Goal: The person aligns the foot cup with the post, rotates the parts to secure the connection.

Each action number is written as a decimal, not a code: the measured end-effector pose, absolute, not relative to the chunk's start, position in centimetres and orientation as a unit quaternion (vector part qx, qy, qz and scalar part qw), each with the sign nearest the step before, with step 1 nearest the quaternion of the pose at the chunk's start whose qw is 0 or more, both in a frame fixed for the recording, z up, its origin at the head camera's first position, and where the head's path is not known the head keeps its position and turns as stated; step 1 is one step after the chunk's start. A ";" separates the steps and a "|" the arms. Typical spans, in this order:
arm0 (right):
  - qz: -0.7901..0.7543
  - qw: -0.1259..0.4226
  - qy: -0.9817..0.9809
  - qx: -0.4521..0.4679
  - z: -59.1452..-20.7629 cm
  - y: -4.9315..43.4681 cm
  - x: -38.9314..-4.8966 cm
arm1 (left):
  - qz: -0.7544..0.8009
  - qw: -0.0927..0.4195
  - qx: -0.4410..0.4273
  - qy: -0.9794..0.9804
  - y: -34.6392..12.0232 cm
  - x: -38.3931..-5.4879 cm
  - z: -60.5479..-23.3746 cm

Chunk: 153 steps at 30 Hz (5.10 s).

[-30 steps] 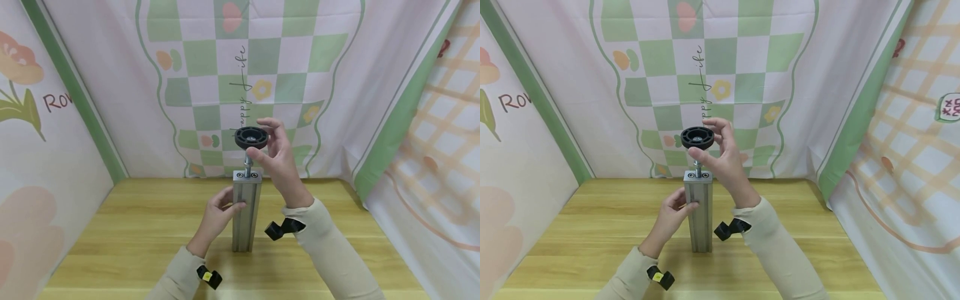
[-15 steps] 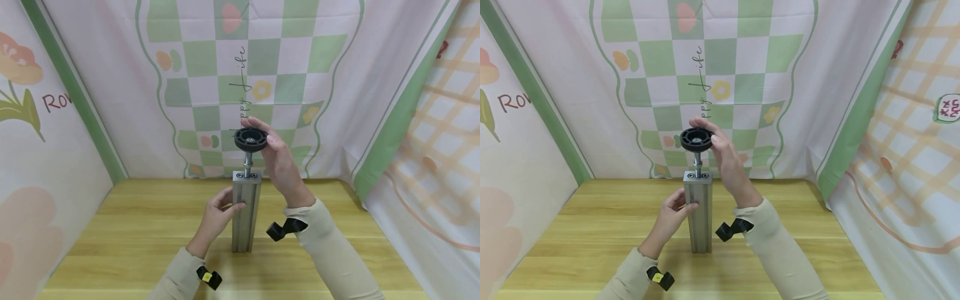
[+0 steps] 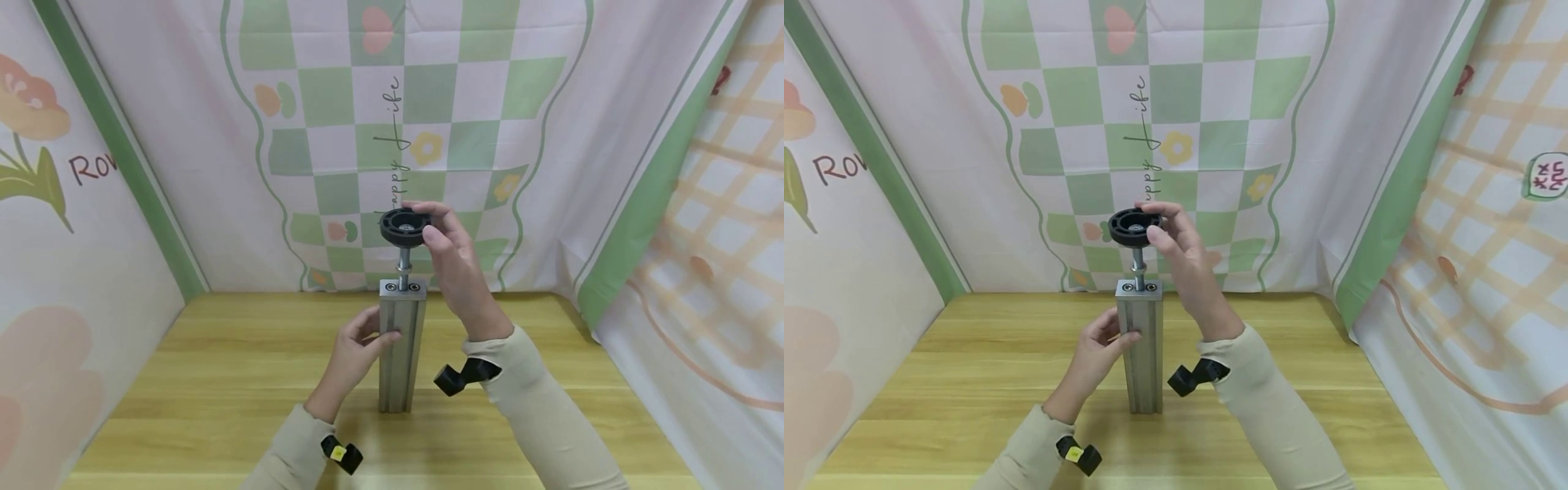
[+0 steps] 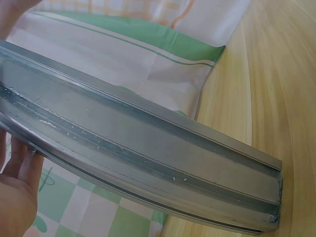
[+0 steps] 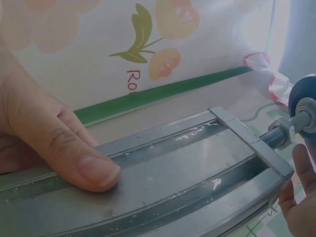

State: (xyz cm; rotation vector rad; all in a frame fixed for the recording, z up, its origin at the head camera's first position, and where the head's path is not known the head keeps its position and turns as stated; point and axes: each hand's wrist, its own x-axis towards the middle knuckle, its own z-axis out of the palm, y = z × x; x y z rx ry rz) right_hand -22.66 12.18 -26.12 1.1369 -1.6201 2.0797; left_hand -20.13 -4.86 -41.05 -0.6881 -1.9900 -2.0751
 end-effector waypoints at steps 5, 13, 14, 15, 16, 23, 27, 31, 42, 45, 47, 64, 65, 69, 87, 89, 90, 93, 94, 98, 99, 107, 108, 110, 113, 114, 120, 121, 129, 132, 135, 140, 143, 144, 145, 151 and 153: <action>0.733 0.138 -0.553 0.370 -26.2 12.1 -22.6 | -0.698 0.090 -0.231 -0.672 -4.8 -20.2 -41.1; 0.737 0.146 -0.561 0.348 -25.9 11.8 -22.4 | -0.704 0.082 -0.220 -0.670 -4.8 -20.0 -40.8; 0.735 0.149 -0.564 0.347 -25.9 11.8 -22.3 | -0.705 0.081 -0.218 -0.670 -4.8 -20.0 -40.8; 0.731 0.154 -0.568 0.345 -25.9 11.8 -22.3 | -0.705 0.079 -0.217 -0.671 -4.8 -20.0 -40.8; 0.727 0.159 -0.572 0.345 -25.9 11.8 -22.3 | -0.705 0.078 -0.216 -0.671 -4.8 -20.0 -40.8; 0.663 0.229 -0.604 0.378 -26.2 11.8 -22.6 | -0.701 0.082 -0.214 -0.676 -4.9 -19.9 -40.9; 0.661 0.218 -0.599 0.396 -26.5 11.8 -22.9 | -0.703 0.084 -0.220 -0.671 -4.9 -20.0 -40.9; 0.694 0.157 -0.554 0.432 -26.4 11.7 -23.3 | -0.705 0.084 -0.219 -0.669 -4.9 -20.0 -40.9; 0.717 0.120 -0.516 0.453 -26.8 11.4 -23.5 | -0.703 0.089 -0.228 -0.668 -4.9 -20.1 -41.1; 0.722 0.121 -0.512 0.450 -26.7 11.3 -23.5 | -0.702 0.091 -0.227 -0.669 -4.8 -20.2 -41.1; 0.726 0.123 -0.509 0.445 -26.7 11.4 -23.6 | -0.701 0.091 -0.226 -0.671 -4.8 -20.2 -41.1; 0.740 0.159 -0.541 0.366 -26.7 11.6 -22.7 | -0.699 0.090 -0.219 -0.675 -4.8 -20.2 -41.1; 0.741 0.160 -0.543 0.363 -26.7 11.6 -22.7 | -0.699 0.090 -0.219 -0.675 -4.8 -20.2 -41.1; 0.747 0.157 -0.538 0.356 -26.5 11.6 -22.6 | -0.700 0.089 -0.218 -0.674 -4.8 -20.1 -41.0; 0.708 0.145 -0.558 0.408 -26.5 11.8 -22.9 | -0.698 0.087 -0.226 -0.674 -4.8 -20.1 -41.1; 0.710 0.124 -0.551 0.422 -26.5 11.7 -22.9 | -0.698 0.087 -0.226 -0.674 -4.7 -20.1 -41.1; 0.707 0.119 -0.551 0.426 -26.5 11.8 -22.9 | -0.697 0.087 -0.226 -0.674 -4.7 -20.1 -41.1; 0.706 0.111 -0.553 0.429 -26.6 11.8 -23.1 | -0.697 0.087 -0.227 -0.675 -4.8 -20.1 -41.1; 0.707 0.110 -0.552 0.428 -26.6 11.8 -23.1 | -0.697 0.086 -0.227 -0.675 -4.8 -20.1 -41.1; 0.717 0.113 -0.544 0.421 -26.7 11.8 -23.3 | -0.697 0.083 -0.227 -0.675 -4.8 -20.1 -41.1; 0.719 0.114 -0.542 0.419 -26.7 11.8 -23.3 | -0.697 0.082 -0.226 -0.675 -4.8 -20.1 -41.1; 0.730 0.120 -0.536 0.407 -26.7 11.8 -23.3 | -0.698 0.084 -0.223 -0.676 -4.8 -20.1 -41.1; 0.732 0.121 -0.534 0.406 -26.6 11.8 -23.3 | -0.698 0.084 -0.222 -0.676 -4.8 -20.1 -41.2; 0.734 0.126 -0.531 0.403 -26.6 11.8 -23.2 | -0.698 0.085 -0.222 -0.676 -4.8 -20.1 -41.1; 0.736 0.133 -0.533 0.395 -26.7 11.8 -23.0 | -0.699 0.085 -0.221 -0.675 -4.8 -20.1 -41.1; 0.736 0.135 -0.536 0.391 -26.7 11.9 -23.0 | -0.699 0.086 -0.221 -0.675 -4.8 -20.1 -41.1; 0.734 0.149 -0.553 0.364 -26.7 11.9 -22.6 | -0.699 0.085 -0.219 -0.675 -4.8 -20.1 -41.1; 0.735 0.152 -0.554 0.361 -26.7 11.9 -22.6 | -0.699 0.085 -0.220 -0.675 -4.8 -20.1 -41.1; 0.738 0.160 -0.551 0.355 -26.2 11.7 -22.3 | -0.698 0.081 -0.220 -0.677 -4.9 -20.1 -41.1; 0.734 0.166 -0.554 0.356 -26.1 11.7 -22.3 | -0.697 0.081 -0.217 -0.678 -4.9 -20.0 -41.1; 0.727 0.177 -0.555 0.363 -26.2 11.7 -22.3 | -0.697 0.081 -0.217 -0.678 -4.9 -19.9 -41.0; 0.711 0.181 -0.557 0.389 -26.5 11.7 -22.5 | -0.698 0.082 -0.221 -0.677 -4.8 -19.9 -41.0; 0.717 0.150 -0.544 0.409 -26.5 11.6 -22.8 | -0.699 0.081 -0.221 -0.675 -4.8 -20.0 -41.1; 0.719 0.138 -0.539 0.416 -26.5 11.6 -23.0 | -0.700 0.081 -0.221 -0.674 -4.8 -20.0 -41.1; 0.719 0.130 -0.536 0.423 -26.5 11.5 -23.1 | -0.700 0.081 -0.221 -0.674 -4.8 -20.0 -41.1; 0.735 0.101 -0.511 0.434 -26.7 11.4 -23.4 | -0.700 0.083 -0.223 -0.673 -4.8 -20.0 -41.1; 0.742 0.095 -0.507 0.428 -26.8 11.3 -23.4 | -0.701 0.083 -0.224 -0.672 -4.8 -20.1 -41.1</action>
